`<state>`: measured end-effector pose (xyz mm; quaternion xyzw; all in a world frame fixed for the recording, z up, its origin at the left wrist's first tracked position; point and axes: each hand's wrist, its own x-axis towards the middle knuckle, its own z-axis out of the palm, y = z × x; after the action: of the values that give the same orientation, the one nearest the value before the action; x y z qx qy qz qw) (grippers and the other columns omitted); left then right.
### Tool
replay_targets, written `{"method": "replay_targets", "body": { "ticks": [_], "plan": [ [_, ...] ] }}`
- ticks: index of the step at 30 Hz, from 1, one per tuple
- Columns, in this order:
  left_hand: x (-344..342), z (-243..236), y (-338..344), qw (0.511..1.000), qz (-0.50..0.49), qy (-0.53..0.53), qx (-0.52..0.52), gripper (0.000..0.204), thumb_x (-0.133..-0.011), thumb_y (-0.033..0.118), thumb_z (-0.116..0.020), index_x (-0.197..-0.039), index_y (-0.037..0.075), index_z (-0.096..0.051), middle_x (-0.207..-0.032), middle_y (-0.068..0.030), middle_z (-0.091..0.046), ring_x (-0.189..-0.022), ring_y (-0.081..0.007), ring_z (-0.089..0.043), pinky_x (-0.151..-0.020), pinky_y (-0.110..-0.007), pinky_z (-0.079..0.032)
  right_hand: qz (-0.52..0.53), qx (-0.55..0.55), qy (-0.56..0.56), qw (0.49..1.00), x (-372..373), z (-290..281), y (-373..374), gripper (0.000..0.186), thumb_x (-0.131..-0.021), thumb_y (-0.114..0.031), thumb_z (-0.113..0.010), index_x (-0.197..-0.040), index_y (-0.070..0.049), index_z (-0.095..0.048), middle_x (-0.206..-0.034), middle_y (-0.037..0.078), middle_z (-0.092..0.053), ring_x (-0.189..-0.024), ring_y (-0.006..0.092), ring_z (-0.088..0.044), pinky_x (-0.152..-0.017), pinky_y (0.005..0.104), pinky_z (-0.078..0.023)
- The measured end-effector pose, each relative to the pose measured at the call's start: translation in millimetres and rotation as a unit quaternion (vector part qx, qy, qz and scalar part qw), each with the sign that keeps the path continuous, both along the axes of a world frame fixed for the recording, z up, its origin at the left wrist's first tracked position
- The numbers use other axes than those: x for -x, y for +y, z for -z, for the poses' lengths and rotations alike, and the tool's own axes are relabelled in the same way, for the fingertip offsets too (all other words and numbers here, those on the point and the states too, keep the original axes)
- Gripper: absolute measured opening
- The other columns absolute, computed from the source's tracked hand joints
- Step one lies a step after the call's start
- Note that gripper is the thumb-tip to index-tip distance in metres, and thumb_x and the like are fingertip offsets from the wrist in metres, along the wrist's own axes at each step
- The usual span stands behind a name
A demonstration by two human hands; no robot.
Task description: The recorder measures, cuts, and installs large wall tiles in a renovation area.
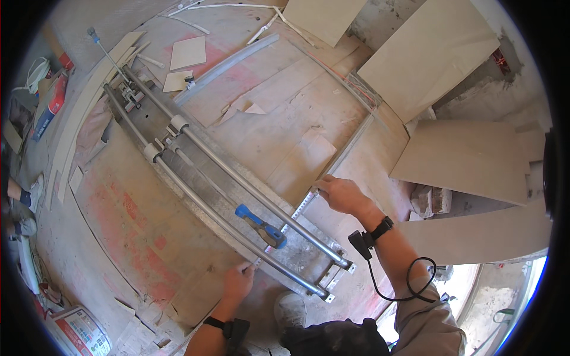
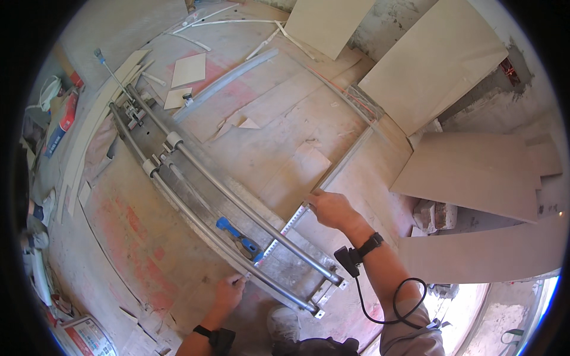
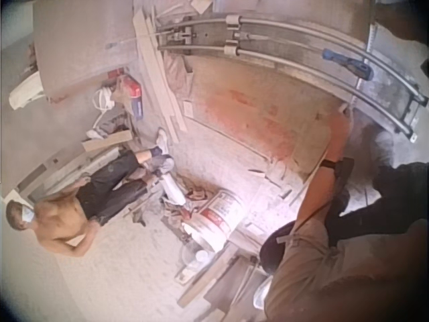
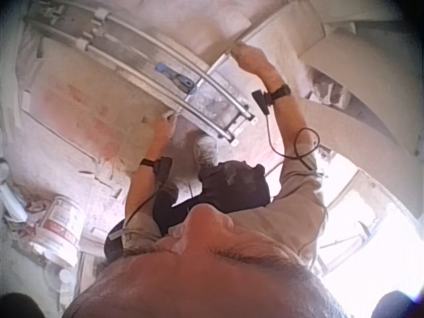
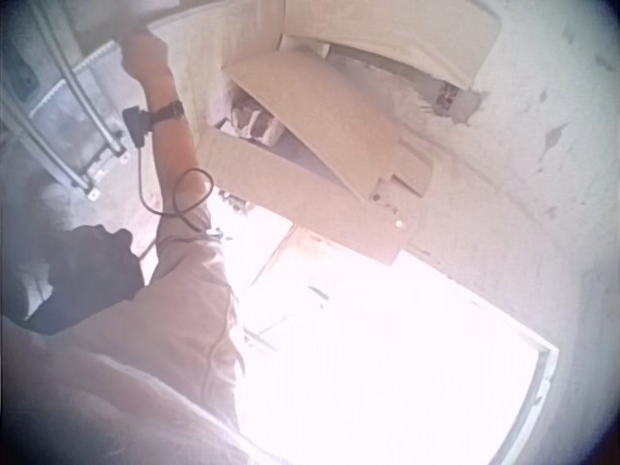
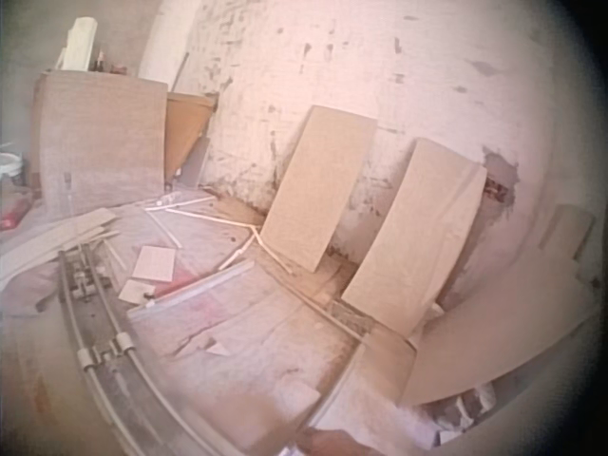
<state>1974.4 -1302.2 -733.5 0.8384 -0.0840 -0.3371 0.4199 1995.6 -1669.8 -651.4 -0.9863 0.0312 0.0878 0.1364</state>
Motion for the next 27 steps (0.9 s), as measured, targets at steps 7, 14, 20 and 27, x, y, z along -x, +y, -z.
{"method": "replay_targets", "body": {
  "ticks": [7, 14, 20, 27],
  "plan": [
    [2, 10, 2, 1.000, -0.003, -0.004, 0.004, 0.022, -0.087, 0.022, -0.058, -0.082, 0.002, -0.066, -0.064, -0.0177, -0.059, -0.059, -0.0342, -0.059, -0.056, -0.041, -0.045, -0.041, 0.029, 0.038, 0.998, -3, 7, -7, 0.033, -0.081, -0.007, -0.058, -0.112, -0.016, -0.063, -0.104, 0.008, -0.064, -0.087, 0.0309, -0.065, -0.073, 0.0410, -0.053],
    [-1, 1, 0, 0.999, -0.011, 0.028, 0.014, 0.023, -0.088, 0.022, -0.056, -0.081, 0.002, -0.066, -0.059, -0.0135, -0.058, -0.054, -0.0261, -0.058, -0.054, -0.038, -0.045, -0.027, 0.016, 0.022, 0.999, 2, 19, -9, 0.032, -0.080, -0.006, -0.057, -0.110, -0.015, -0.064, -0.103, 0.009, -0.064, -0.087, 0.0306, -0.065, -0.074, 0.0409, -0.053],
    [-1, 2, 2, 0.999, -0.017, 0.035, 0.012, 0.023, -0.088, 0.023, -0.056, -0.084, 0.002, -0.066, -0.060, -0.0125, -0.058, -0.054, -0.0248, -0.058, -0.055, -0.037, -0.045, -0.024, 0.020, 0.020, 0.999, 3, 22, -9, 0.033, -0.080, -0.006, -0.057, -0.111, -0.015, -0.065, -0.102, 0.009, -0.065, -0.088, 0.0304, -0.065, -0.075, 0.0406, -0.053],
    [-7, 3, 7, 0.999, -0.006, 0.048, -0.004, 0.022, -0.088, 0.024, -0.057, -0.088, 0.005, -0.068, -0.065, -0.0139, -0.061, -0.060, -0.0278, -0.061, -0.058, -0.038, -0.047, -0.028, 0.022, 0.017, 0.999, 1, 21, -7, 0.034, -0.080, -0.006, -0.058, -0.112, -0.015, -0.064, -0.102, 0.009, -0.065, -0.088, 0.0304, -0.065, -0.075, 0.0408, -0.052]
  ]
}}
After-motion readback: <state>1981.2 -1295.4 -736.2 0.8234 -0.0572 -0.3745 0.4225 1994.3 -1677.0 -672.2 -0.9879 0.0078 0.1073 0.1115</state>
